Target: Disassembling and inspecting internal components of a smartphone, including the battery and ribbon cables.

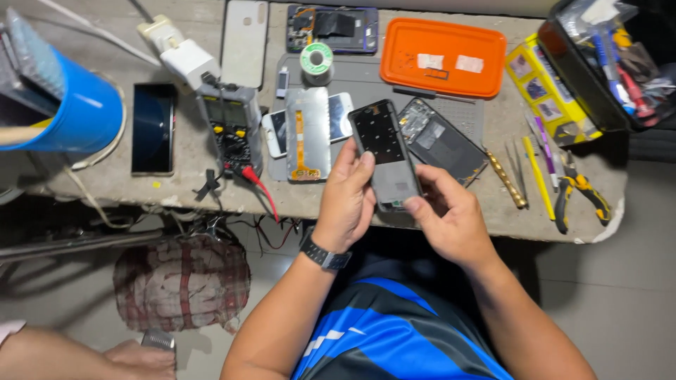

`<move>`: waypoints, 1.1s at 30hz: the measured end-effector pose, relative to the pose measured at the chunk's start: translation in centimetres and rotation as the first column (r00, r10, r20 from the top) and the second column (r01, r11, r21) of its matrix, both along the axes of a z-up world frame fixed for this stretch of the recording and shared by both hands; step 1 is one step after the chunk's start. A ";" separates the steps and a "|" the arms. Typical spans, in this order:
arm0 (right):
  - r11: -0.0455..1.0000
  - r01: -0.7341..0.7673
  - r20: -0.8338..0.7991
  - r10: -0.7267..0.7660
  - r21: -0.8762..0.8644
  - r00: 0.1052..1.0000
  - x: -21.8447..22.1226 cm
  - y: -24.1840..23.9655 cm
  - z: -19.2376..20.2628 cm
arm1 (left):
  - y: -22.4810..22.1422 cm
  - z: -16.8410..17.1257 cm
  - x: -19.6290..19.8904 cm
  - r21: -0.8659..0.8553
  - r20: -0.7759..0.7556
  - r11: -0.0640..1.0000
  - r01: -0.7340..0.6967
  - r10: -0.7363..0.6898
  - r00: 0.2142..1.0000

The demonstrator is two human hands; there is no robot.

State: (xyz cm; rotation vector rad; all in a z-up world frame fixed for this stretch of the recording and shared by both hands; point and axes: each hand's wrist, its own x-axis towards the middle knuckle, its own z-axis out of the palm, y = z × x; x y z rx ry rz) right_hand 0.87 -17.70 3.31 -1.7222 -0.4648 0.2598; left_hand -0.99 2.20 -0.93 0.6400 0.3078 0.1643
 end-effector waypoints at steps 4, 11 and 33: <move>0.998 0.057 0.023 -0.056 -0.013 0.998 -0.2 1.0 0.1 | -0.1 1.1 0.0 0.035 0.020 0.998 -0.043 0.043 0.999; 0.986 0.157 0.060 -0.153 -0.059 0.986 1.6 -0.1 0.1 | -0.8 2.0 0.1 0.366 -0.030 0.930 -0.021 0.035 0.999; 0.818 0.375 0.462 -0.155 -0.436 0.874 1.8 -0.3 -1.1 | 0.4 4.5 -4.1 0.954 0.012 0.299 -0.003 -0.027 1.000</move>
